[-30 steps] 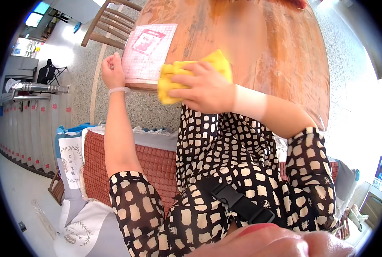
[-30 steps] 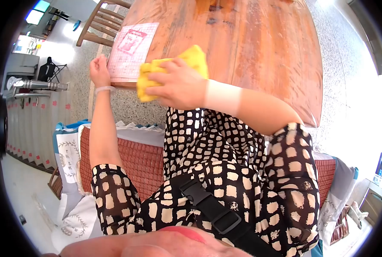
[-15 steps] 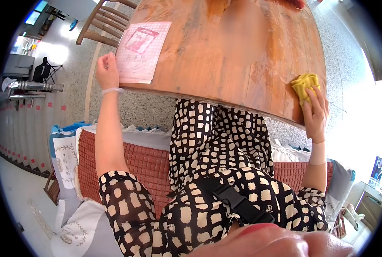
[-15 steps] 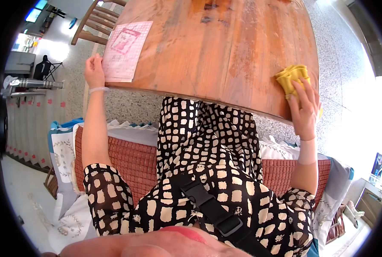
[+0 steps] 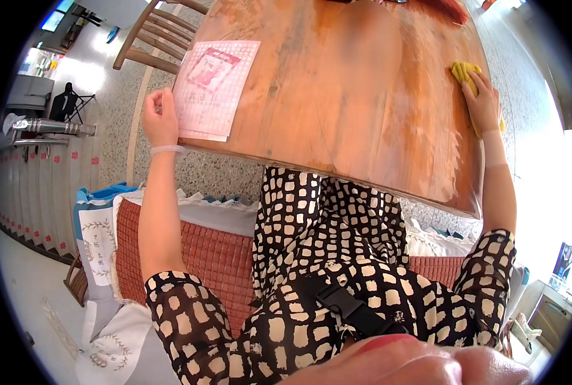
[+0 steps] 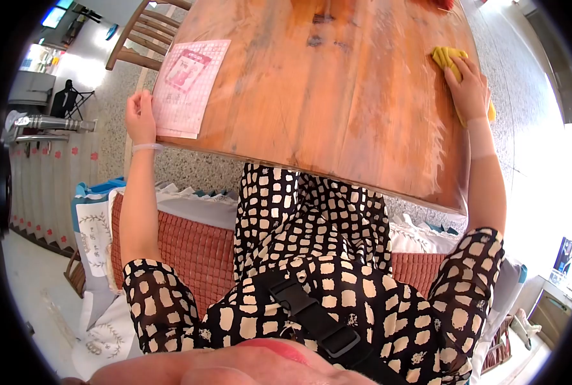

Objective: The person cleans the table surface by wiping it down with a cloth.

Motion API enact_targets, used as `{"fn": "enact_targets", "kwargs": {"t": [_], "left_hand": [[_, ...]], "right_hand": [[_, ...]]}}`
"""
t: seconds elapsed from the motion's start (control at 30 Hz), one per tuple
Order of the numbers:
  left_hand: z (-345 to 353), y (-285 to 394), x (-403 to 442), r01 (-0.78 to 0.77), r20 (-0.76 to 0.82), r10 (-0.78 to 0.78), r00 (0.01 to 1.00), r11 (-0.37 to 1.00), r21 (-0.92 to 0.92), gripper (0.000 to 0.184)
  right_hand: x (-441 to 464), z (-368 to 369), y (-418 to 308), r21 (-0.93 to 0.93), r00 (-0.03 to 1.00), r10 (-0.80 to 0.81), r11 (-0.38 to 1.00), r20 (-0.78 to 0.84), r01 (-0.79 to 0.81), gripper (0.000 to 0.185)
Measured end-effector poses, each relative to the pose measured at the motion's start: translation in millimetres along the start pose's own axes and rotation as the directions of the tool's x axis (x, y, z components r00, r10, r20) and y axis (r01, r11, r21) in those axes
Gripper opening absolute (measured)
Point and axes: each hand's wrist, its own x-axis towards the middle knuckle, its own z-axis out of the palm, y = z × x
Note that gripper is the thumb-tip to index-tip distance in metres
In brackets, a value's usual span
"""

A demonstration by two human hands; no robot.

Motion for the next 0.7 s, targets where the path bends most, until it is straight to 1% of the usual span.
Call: {"fn": "enact_targets", "kwargs": {"t": [0.03,0.07,0.17,0.2,0.3,0.4,0.5,0.53,0.63,0.67,0.7], "left_hand": [[0,0,0,0.003,-0.004,-0.003,1.0,1.0,0.004,0.033],[1,-1,0,0.005,-0.008,-0.005,1.0,1.0,0.008,0.033],[0,0,0,0.022,-0.002,-0.021,1.0,0.999,0.034,0.033],[-1,1,0,0.027,0.004,-0.027,1.0,0.999,0.044,0.032],[-1,3,0,0.033,-0.024,-0.031,0.999,0.996,0.082,0.032],[-1,15,-4,0.017,-0.044,-0.014,0.999,0.997,0.071,0.033],[1,21,-6,0.046,-0.054,-0.042,0.998,0.997,0.069,0.034],[1,20,-6,0.042,-0.05,-0.037,0.998,0.995,0.094,0.034],[2,17,-7,0.027,-0.035,-0.022,0.999,0.988,0.153,0.035],[1,17,-6,0.017,-0.035,-0.011,0.999,0.986,0.166,0.035],[1,18,-6,0.004,-0.035,0.002,0.999,0.984,0.179,0.035]], "right_hand": [[13,6,-1,-0.034,1.0,0.023,0.999,-0.007,-0.023,0.044],[26,8,-4,-0.051,0.994,0.094,0.994,0.048,-0.092,0.047],[61,20,-2,-0.095,0.975,0.206,0.976,0.079,-0.198,0.05],[71,23,-1,-0.114,0.97,0.226,0.97,0.09,-0.216,0.053],[86,28,-4,-0.16,0.946,0.311,0.942,0.087,-0.295,0.055],[85,32,-3,-0.179,0.947,0.308,0.94,0.089,-0.289,0.056],[71,25,-8,-0.181,0.957,0.254,0.957,0.138,-0.227,0.056],[59,16,-19,-0.17,0.968,0.225,0.964,0.108,-0.205,0.055],[25,13,-31,-0.063,0.997,0.034,0.998,0.069,-0.03,0.051],[9,9,-42,-0.041,0.999,-0.042,0.998,0.0,0.042,0.048],[-8,-4,-59,0.006,0.995,-0.1,0.995,0.025,0.1,0.044]]}}
